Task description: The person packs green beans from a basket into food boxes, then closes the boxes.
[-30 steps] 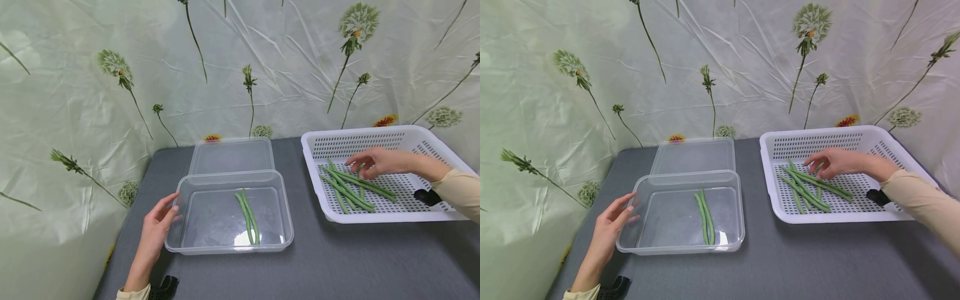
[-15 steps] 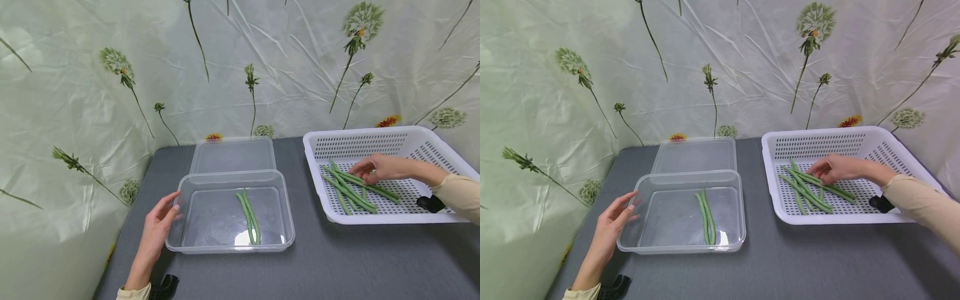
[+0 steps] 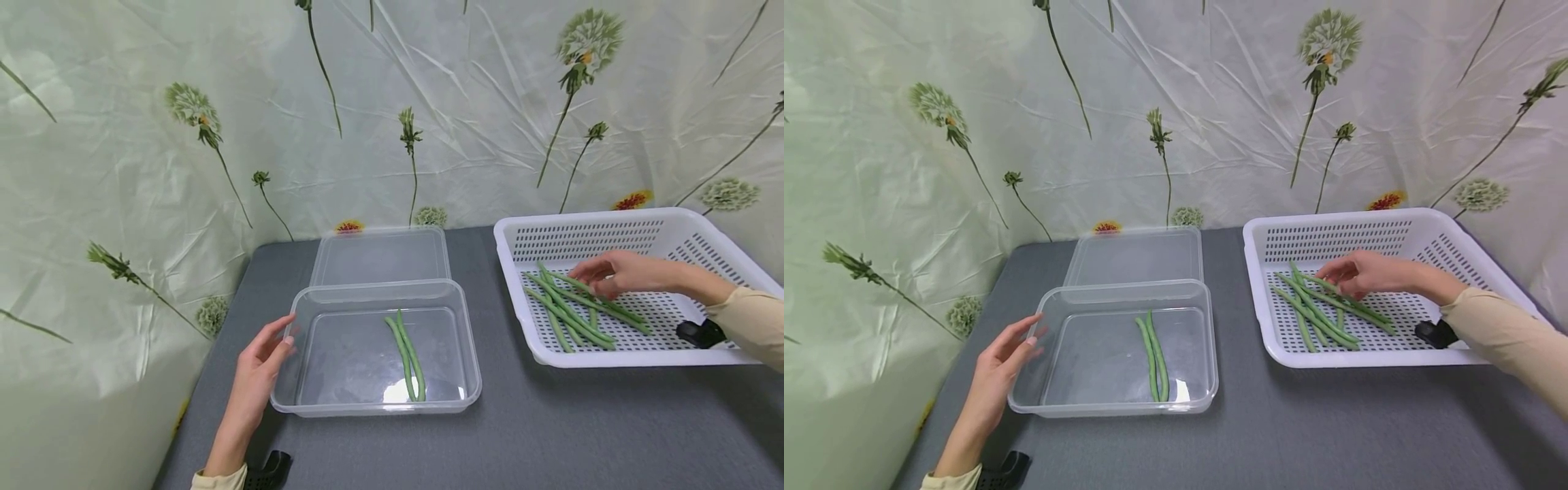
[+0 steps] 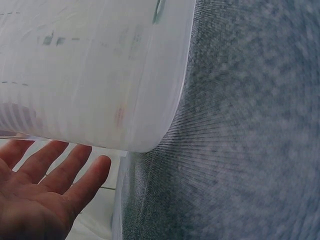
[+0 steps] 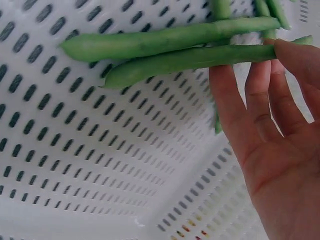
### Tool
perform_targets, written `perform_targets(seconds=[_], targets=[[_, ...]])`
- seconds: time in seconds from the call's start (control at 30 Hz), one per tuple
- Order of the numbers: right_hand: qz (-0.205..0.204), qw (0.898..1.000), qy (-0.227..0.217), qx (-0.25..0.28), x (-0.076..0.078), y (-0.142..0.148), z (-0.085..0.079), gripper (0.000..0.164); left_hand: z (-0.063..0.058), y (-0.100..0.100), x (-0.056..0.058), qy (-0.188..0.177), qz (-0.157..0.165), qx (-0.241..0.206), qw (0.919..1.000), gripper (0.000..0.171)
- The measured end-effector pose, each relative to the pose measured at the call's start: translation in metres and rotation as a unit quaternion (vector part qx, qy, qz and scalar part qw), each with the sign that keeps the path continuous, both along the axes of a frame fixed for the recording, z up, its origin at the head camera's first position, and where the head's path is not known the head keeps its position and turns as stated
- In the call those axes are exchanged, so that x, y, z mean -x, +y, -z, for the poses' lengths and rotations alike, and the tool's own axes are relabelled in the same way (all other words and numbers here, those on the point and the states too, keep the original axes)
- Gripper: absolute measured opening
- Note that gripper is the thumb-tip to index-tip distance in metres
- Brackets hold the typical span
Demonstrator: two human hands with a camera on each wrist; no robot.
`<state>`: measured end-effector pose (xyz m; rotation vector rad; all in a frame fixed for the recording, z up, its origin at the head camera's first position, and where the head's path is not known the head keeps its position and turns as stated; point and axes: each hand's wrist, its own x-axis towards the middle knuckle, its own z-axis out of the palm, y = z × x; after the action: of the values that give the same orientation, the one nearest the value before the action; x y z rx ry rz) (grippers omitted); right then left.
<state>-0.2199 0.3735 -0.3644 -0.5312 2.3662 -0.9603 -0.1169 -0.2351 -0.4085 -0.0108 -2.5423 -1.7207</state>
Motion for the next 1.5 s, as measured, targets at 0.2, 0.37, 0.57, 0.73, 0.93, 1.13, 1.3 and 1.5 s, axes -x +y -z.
perform_targets(seconds=[0.2, 0.37, 0.57, 0.73, 0.93, 1.13, 1.3, 1.5], targets=[[0.002, 1.0, 0.013, 0.027, -0.003, -0.005, -0.008, 0.042, 0.001, 0.0, -0.001, -0.002, -0.001, 0.003, 1.0, 0.039], [-0.007, 0.998, -0.01, 0.054, -0.006, -0.012, -0.015, 0.038, 0.002, -0.001, 0.0, 0.004, 0.003, 0.0, 1.0, 0.039], [-0.006, 0.996, -0.031, 0.078, -0.011, -0.02, -0.024, 0.036, 0.002, 0.0, 0.001, 0.005, 0.001, 0.0, 1.0, 0.039], [0.0, 0.995, -0.031, 0.094, -0.016, -0.021, -0.035, 0.035, 0.002, 0.0, 0.0, 0.002, 0.0, 0.001, 1.0, 0.038], [0.007, 0.995, 0.019, 0.093, -0.023, -0.025, -0.049, 0.04, 0.001, 0.0, 0.0, 0.003, -0.001, 0.0, 1.0, 0.038], [0.05, 0.993, 0.071, 0.082, -0.036, -0.037, -0.059, 0.04, 0.001, 0.0, 0.0, 0.0, 0.0, 0.002, 1.0, 0.038], [0.072, 0.987, 0.099, 0.101, -0.051, -0.055, -0.064, 0.04, 0.001, 0.0, 0.0, -0.002, 0.0, 0.008, 1.0, 0.039], [0.105, 0.977, 0.122, 0.137, -0.07, -0.08, -0.065, 0.041, 0.001, 0.0, 0.0, 0.001, -0.001, 0.005, 1.0, 0.039]])
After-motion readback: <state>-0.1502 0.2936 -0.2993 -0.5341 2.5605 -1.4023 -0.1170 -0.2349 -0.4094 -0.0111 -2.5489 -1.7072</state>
